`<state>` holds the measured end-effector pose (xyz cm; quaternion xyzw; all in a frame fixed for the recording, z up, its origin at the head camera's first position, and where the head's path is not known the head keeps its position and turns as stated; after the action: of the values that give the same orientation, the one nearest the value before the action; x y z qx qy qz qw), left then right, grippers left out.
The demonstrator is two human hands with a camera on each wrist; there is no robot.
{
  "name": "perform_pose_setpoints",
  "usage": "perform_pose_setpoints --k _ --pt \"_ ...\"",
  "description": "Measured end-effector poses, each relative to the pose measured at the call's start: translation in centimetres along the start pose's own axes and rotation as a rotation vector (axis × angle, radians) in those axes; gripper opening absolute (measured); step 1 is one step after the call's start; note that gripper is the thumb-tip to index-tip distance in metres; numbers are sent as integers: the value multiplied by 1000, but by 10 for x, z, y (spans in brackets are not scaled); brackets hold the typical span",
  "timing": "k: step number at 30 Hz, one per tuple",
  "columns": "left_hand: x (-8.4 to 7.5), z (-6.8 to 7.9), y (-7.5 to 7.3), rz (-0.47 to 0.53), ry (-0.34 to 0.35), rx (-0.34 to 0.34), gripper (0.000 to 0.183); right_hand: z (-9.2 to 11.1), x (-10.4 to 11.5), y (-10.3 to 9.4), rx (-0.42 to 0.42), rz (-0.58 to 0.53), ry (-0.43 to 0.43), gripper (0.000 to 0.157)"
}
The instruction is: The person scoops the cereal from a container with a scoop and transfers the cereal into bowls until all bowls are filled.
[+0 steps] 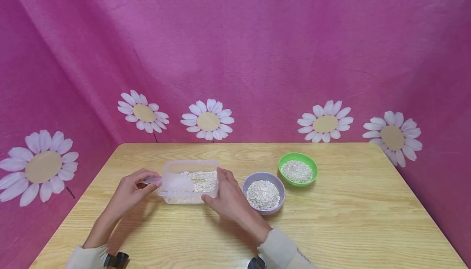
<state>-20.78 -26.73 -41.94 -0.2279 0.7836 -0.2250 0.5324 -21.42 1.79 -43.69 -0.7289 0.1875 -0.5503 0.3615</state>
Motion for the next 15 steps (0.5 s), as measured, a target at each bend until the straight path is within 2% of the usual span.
perform_pose_setpoints --k 9,15 --pt "-3 0 5 -64 90 60 10 4 -3 -2 9 6 13 94" --pt "-1 -3 6 -53 81 81 9 4 -4 -3 7 0 16 93"
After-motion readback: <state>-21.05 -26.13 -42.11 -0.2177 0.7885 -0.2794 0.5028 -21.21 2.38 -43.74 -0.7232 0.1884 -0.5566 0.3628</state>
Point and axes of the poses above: each hand's wrist, its own z-axis away from the middle knuckle, its own y-axis out of the palm, x = y × z, the point moved 5 cm from there along -z, towards the middle knuckle, and after that the axes turned 5 degrees about z, right-handed, at the moved point
